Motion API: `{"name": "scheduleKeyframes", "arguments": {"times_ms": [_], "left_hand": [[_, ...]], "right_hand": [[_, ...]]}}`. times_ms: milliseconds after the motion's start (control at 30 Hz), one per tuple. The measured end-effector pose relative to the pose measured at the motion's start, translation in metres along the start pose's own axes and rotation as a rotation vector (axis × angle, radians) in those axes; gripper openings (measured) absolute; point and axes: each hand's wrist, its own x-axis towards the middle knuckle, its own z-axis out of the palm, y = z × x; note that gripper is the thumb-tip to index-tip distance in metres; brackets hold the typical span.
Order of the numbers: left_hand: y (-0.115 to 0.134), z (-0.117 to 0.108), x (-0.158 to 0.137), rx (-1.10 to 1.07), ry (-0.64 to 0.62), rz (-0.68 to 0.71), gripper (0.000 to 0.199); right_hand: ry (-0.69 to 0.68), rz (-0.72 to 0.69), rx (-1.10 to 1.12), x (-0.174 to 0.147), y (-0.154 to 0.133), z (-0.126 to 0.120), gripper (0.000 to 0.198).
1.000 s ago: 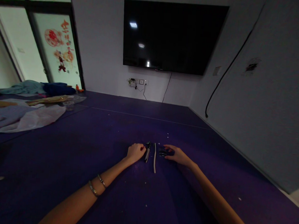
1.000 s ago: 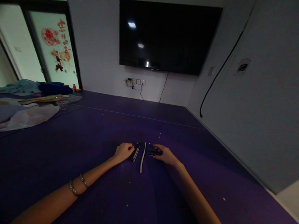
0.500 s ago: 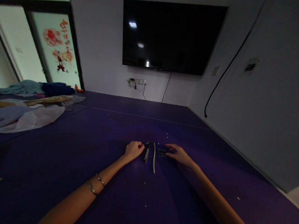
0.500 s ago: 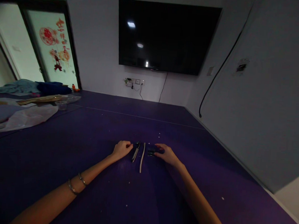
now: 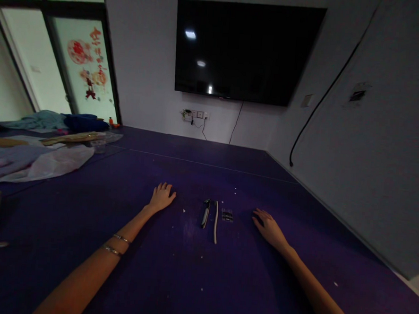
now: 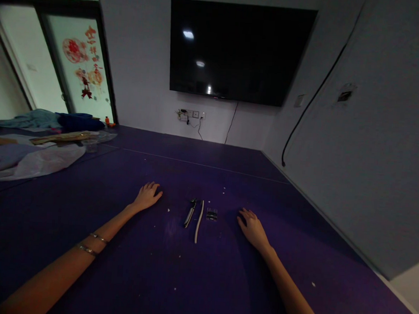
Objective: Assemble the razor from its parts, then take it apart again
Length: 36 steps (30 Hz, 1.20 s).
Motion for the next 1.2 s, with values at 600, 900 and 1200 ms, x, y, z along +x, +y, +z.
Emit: {"name": "scheduleKeyframes", "arguments": {"times_ms": [600,900,1200], "left_hand": [[-0.005,0.005,-0.002,0.057,-0.109,0.026,0.051],[-0.003,0.002,-0.001,0.035,-0.115,0.015,0.049],[-0.004,0.004,0.001,0.069,-0.116,0.021,0.051]], "right_hand": [[-0.015,0.024,-0.025,0.0,-0.006,-0.002,0.043],[0.014,0.036,0.025,0.0,-0.007,-0.002,0.039],[0.005,0.042,-0.022,0.0,-0.013,-0.003,0.039]]}}
